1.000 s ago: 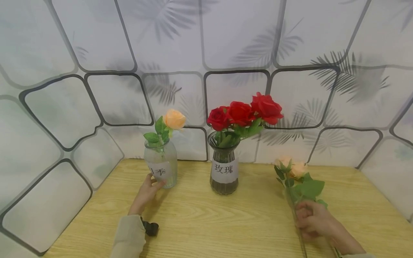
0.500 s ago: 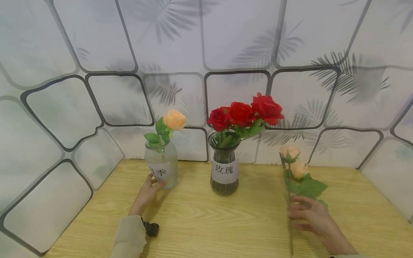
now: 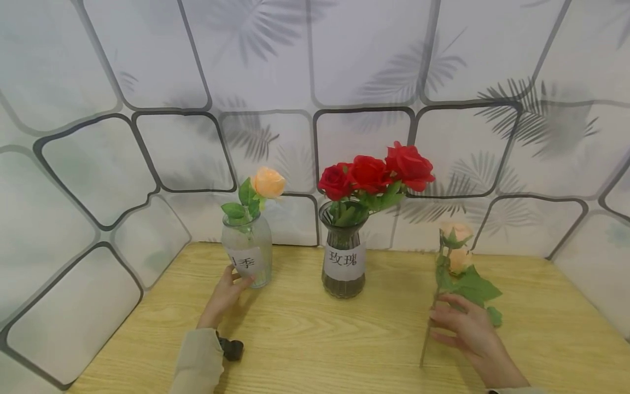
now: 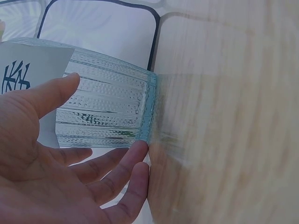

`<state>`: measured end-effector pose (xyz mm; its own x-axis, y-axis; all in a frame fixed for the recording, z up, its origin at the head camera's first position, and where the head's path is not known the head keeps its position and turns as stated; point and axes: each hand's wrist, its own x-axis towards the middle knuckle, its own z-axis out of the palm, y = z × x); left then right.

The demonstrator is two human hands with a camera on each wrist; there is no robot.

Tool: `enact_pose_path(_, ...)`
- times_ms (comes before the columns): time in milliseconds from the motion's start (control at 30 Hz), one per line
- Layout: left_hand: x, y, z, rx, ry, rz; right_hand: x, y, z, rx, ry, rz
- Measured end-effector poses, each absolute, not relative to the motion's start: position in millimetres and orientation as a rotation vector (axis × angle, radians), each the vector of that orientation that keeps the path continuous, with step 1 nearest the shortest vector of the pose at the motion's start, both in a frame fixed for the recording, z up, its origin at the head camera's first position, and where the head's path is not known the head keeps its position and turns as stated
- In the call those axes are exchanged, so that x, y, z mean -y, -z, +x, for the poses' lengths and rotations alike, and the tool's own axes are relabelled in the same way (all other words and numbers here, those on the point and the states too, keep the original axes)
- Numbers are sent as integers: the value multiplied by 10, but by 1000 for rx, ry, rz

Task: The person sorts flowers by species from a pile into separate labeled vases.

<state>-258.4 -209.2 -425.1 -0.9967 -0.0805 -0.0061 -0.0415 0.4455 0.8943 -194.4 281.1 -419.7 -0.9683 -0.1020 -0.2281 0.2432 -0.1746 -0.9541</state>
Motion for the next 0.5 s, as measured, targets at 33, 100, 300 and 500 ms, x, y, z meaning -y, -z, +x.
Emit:
enact_pose_path(33,2094,4249,-2584,2638,1633,109,-2793,4195,-1946,-1856,2256,167)
enact_pose_path(100,2097,4244,-2582,2635,1638,105,-2758,4194,-1957,-1837,2289,176)
enact_pose_path(300,2098,4231,-2573,2631,1634,96,-2643,4122,-1983,-1793,2335,195)
enact_pose_path(500,2081,4245,-2556,2629,1645,91,-2527,4054,-2012,-1716,2368,241)
